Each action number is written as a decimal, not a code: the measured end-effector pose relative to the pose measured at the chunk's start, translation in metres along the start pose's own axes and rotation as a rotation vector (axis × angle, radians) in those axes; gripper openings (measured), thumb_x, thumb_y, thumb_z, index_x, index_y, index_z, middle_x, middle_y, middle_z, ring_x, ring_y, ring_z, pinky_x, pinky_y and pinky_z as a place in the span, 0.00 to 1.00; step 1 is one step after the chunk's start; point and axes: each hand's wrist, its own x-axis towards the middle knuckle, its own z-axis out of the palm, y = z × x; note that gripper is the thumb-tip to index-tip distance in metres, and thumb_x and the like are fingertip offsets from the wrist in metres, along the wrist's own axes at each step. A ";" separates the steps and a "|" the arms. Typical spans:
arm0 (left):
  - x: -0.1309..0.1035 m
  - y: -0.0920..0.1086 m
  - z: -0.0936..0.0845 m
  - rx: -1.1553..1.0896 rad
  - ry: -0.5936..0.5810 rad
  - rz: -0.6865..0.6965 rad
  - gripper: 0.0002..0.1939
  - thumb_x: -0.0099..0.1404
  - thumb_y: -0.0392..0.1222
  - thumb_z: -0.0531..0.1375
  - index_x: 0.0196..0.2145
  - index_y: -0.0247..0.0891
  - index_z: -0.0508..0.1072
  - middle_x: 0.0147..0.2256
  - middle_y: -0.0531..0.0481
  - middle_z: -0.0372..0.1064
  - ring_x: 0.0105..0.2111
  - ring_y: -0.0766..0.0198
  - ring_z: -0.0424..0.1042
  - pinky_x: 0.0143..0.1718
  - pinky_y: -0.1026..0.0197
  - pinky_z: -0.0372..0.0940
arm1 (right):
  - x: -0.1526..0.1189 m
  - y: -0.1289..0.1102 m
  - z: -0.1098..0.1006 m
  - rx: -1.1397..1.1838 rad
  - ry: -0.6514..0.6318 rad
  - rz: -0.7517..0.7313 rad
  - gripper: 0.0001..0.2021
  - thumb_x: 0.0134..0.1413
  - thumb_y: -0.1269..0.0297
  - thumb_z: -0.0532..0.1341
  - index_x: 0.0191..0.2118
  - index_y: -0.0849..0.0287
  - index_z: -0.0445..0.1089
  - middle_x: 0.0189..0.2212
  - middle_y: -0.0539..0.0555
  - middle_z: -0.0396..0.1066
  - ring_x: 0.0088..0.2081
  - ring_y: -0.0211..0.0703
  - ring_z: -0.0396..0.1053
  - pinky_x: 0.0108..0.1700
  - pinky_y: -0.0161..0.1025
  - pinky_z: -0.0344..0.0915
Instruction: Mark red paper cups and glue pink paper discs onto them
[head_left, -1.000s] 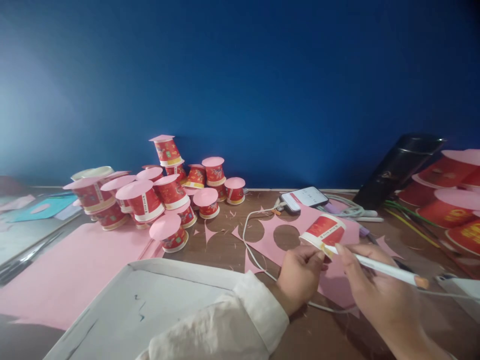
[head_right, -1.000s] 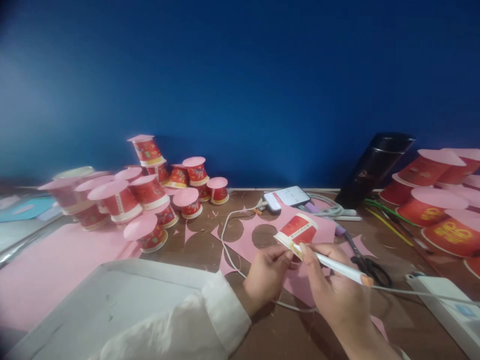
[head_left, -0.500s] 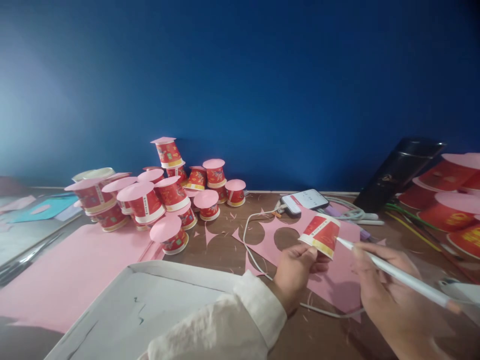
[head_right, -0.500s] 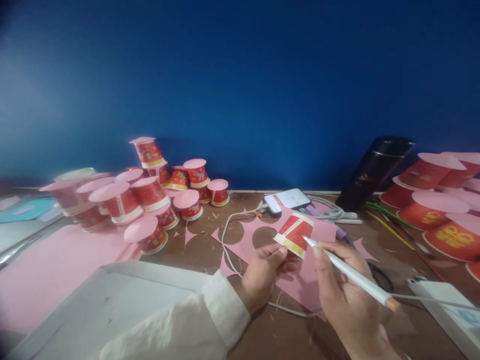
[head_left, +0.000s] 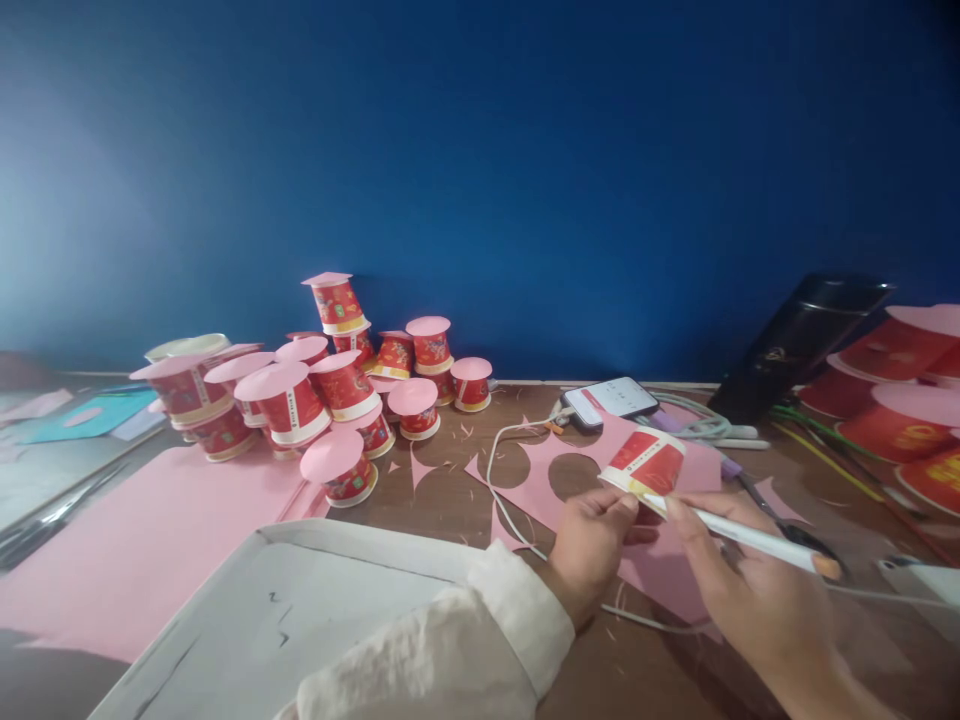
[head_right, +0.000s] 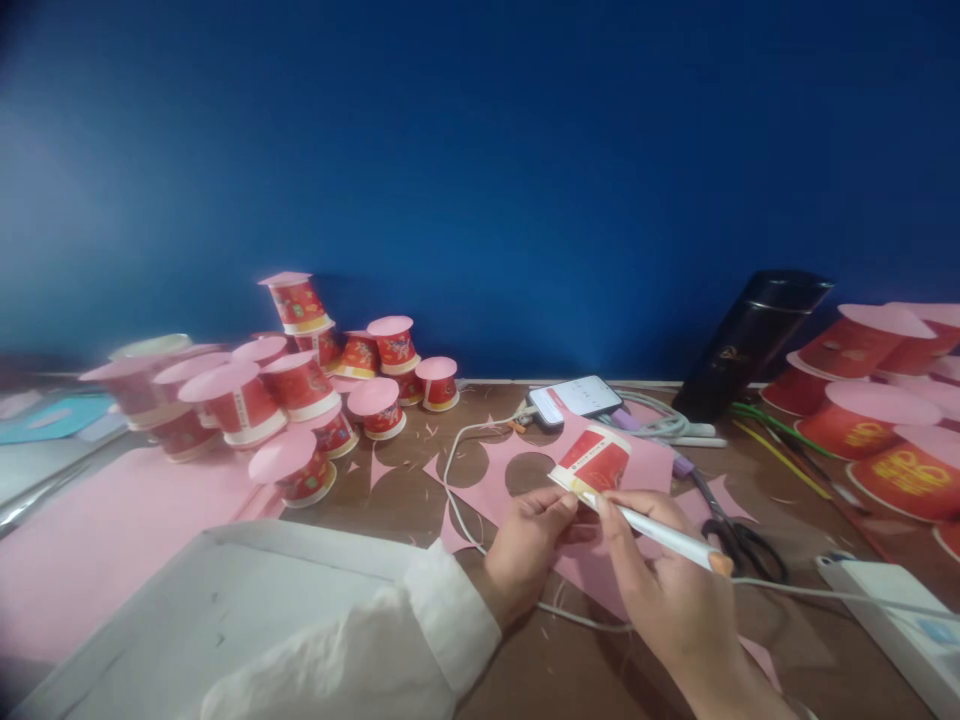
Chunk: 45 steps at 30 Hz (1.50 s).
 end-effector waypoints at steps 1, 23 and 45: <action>0.000 0.000 0.000 0.007 -0.004 0.001 0.29 0.50 0.61 0.70 0.36 0.28 0.81 0.32 0.41 0.74 0.31 0.63 0.70 0.40 0.57 0.66 | 0.000 0.000 0.000 0.003 -0.002 -0.006 0.10 0.62 0.56 0.59 0.36 0.56 0.72 0.29 0.52 0.75 0.29 0.40 0.74 0.33 0.34 0.69; -0.007 0.002 0.002 0.335 0.040 0.055 0.20 0.59 0.56 0.62 0.31 0.33 0.79 0.30 0.45 0.73 0.30 0.62 0.68 0.36 0.58 0.63 | 0.003 -0.001 -0.003 -0.016 0.003 0.030 0.14 0.61 0.52 0.58 0.35 0.57 0.72 0.28 0.54 0.76 0.29 0.42 0.75 0.33 0.36 0.70; 0.003 -0.002 0.000 -0.200 0.133 -0.081 0.29 0.45 0.59 0.74 0.33 0.30 0.77 0.28 0.44 0.74 0.26 0.65 0.70 0.30 0.63 0.61 | -0.002 0.005 0.004 0.068 0.105 -0.003 0.12 0.62 0.58 0.58 0.44 0.59 0.73 0.36 0.55 0.77 0.34 0.43 0.77 0.36 0.35 0.72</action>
